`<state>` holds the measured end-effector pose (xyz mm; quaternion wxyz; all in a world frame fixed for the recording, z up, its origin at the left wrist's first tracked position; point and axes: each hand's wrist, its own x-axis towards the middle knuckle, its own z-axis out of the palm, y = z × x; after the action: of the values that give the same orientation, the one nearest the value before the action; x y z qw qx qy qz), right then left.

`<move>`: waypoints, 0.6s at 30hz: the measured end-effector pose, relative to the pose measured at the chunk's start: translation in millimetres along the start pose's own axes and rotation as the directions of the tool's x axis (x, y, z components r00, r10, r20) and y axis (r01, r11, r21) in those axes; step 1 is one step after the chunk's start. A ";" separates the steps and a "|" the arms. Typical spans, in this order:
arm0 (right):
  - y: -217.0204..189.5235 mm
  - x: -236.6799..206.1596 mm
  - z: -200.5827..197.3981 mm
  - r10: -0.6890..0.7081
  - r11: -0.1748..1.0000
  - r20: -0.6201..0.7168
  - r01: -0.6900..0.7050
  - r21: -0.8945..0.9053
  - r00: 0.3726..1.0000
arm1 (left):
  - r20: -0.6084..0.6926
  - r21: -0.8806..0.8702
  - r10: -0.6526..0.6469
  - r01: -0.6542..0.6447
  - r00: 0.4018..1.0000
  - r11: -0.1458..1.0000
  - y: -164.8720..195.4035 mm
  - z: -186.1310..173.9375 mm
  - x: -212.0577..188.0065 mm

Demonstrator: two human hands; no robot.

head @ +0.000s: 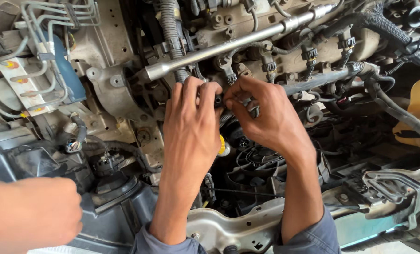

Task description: The person works on a car engine with the hood open, using a ratchet and screwdriver to loosen and remove bolts and connectors from the engine block. Another person assists by holding parts and handing tools.

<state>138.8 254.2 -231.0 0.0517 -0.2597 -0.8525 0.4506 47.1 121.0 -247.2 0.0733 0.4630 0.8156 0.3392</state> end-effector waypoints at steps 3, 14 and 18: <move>-1.0 -0.9 1.3 0.036 0.998 -0.042 -0.038 -0.048 0.999 | -0.017 0.018 0.013 -0.013 1.000 1.000 -0.5 -0.5 -1.8; -1.7 0.7 3.7 -0.020 1.000 -0.038 0.020 -0.012 0.999 | -0.028 -0.029 -0.042 0.042 0.999 0.999 1.2 -6.4 -0.6; 4.9 0.8 6.0 -0.083 0.997 -0.098 0.083 -0.002 0.992 | -0.059 0.000 -0.049 0.049 0.997 0.999 4.1 -5.0 1.2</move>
<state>138.1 252.4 -238.6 0.1123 -0.2459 -0.8586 0.4356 47.2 120.9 -240.6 0.0574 0.4327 0.8288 0.3501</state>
